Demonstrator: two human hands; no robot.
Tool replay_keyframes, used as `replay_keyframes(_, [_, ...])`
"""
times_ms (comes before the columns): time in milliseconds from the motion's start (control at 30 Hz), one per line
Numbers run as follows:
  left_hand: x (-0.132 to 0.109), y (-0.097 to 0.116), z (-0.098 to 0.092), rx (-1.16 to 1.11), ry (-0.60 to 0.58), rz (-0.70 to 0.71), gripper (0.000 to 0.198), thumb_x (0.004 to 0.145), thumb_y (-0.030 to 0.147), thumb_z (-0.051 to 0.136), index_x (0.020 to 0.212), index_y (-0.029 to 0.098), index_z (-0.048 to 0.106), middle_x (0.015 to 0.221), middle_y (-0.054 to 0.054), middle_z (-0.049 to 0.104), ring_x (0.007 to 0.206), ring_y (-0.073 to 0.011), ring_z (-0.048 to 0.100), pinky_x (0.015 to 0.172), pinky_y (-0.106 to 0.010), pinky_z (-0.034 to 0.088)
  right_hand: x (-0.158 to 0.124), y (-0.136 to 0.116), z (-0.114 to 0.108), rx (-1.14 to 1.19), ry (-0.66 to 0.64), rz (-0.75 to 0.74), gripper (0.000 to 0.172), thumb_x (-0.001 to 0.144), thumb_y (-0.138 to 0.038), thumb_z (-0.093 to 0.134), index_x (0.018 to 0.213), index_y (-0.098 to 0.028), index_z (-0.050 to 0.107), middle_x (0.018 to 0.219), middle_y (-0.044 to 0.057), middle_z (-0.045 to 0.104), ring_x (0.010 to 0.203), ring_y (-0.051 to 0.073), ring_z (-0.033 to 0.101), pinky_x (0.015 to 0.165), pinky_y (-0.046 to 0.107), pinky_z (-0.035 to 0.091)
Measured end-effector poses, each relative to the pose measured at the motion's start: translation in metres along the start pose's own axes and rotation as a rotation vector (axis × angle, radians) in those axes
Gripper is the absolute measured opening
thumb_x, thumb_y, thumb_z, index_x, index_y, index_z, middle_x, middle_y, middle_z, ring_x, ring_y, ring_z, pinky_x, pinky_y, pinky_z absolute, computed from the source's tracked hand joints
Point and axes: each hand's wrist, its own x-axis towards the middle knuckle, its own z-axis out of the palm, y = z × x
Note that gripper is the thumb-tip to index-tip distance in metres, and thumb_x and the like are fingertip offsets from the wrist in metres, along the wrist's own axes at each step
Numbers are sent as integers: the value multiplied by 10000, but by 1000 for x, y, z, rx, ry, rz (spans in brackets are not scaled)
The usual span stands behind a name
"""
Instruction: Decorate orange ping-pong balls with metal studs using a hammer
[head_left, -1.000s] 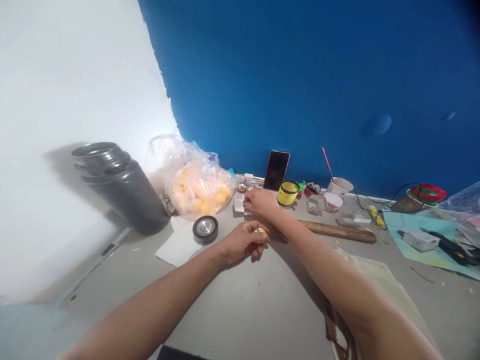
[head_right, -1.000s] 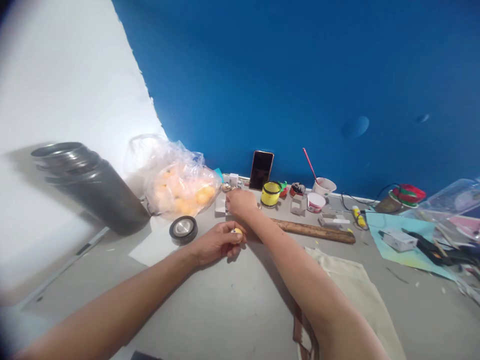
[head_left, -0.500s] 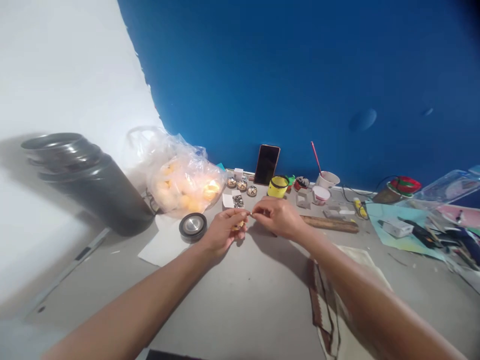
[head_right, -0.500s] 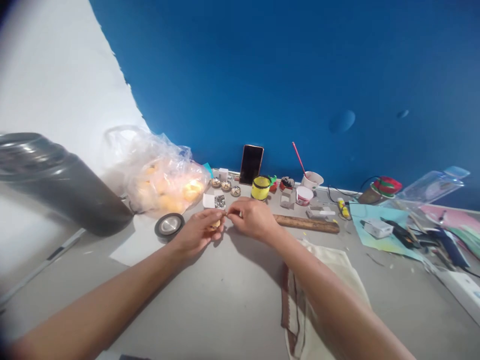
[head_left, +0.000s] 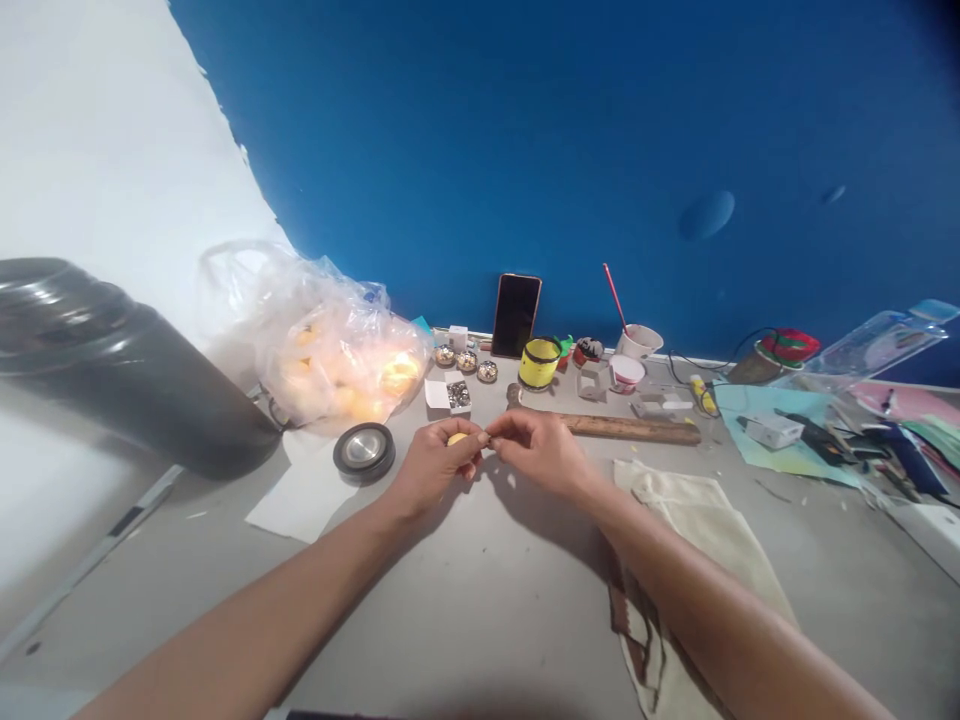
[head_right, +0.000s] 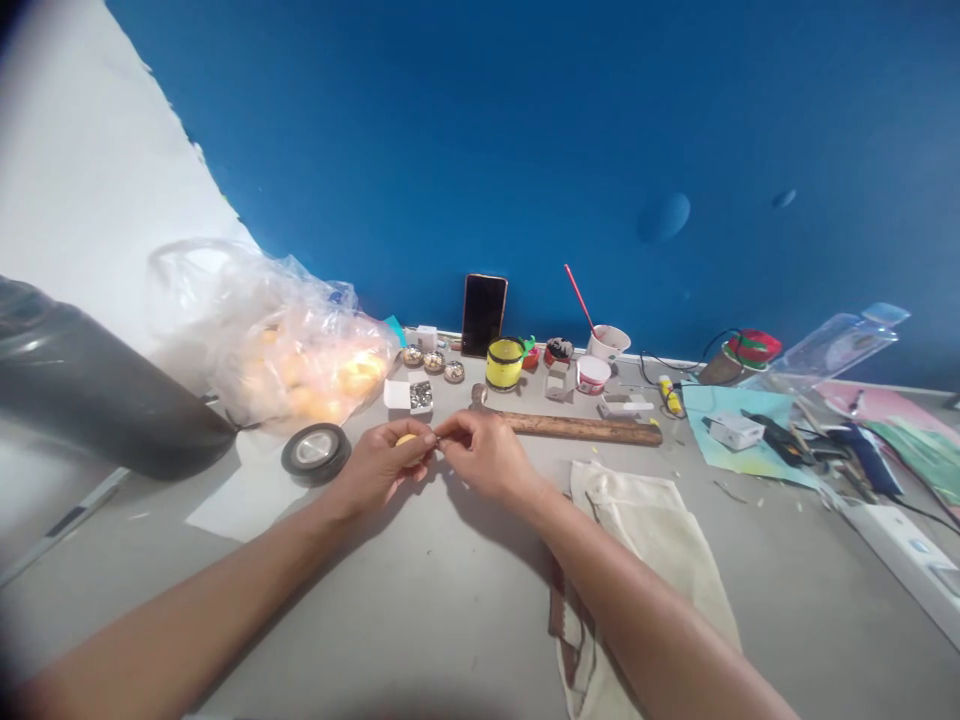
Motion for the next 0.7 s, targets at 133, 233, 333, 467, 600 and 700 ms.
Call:
replay_keyframes(133, [-2, 0, 4, -133, -8, -57, 251, 709, 310, 832, 715, 142, 645, 556, 7, 570, 483, -92, 492, 479, -218, 401, 1, 7, 5, 187, 51, 41, 153, 804, -326, 702, 788, -178, 735, 736, 13, 732, 661, 141, 623, 612, 247, 444])
replay_keyframes(233, [-3, 2, 6, -343, -46, -165, 248, 766, 352, 776, 769, 125, 675, 664, -34, 615, 538, -120, 556, 474, -237, 441, 4, 12, 4, 216, 89, 74, 131, 781, -302, 699, 750, -178, 723, 733, 13, 721, 667, 137, 613, 630, 255, 455])
replay_keyframes(333, [-4, 7, 7, -501, -90, -231, 221, 786, 267, 717, 932, 101, 712, 869, -108, 687, 713, -185, 668, 568, -282, 536, 8, 17, -2, 387, 79, 150, 148, 737, -320, 735, 756, -177, 702, 681, -3, 677, 595, 117, 565, 571, 249, 440])
replay_keyframes(467, [-8, 12, 6, -410, -125, -148, 391, 725, 82, 736, 1106, 146, 673, 1008, -104, 706, 880, -237, 726, 700, -327, 594, 13, 23, -12, 686, 38, 246, 285, 669, -378, 826, 822, -174, 697, 662, -23, 641, 491, 79, 478, 470, 225, 357])
replay_keyframes(600, [-8, 10, 2, -166, -106, -24, 455, 776, 254, 808, 1193, 182, 639, 1059, -93, 705, 765, -211, 725, 623, -341, 597, 13, 28, -17, 817, -43, 269, 347, 634, -388, 890, 822, -168, 698, 715, -6, 665, 529, 74, 503, 483, 212, 367])
replay_keyframes(700, [-3, 7, -2, -89, -60, -8, 525, 713, 286, 859, 1185, 167, 661, 951, -68, 719, 707, -177, 697, 608, -300, 573, 11, 29, -16, 849, -99, 275, 346, 642, -394, 901, 818, -173, 701, 749, 4, 684, 551, 76, 526, 501, 209, 388])
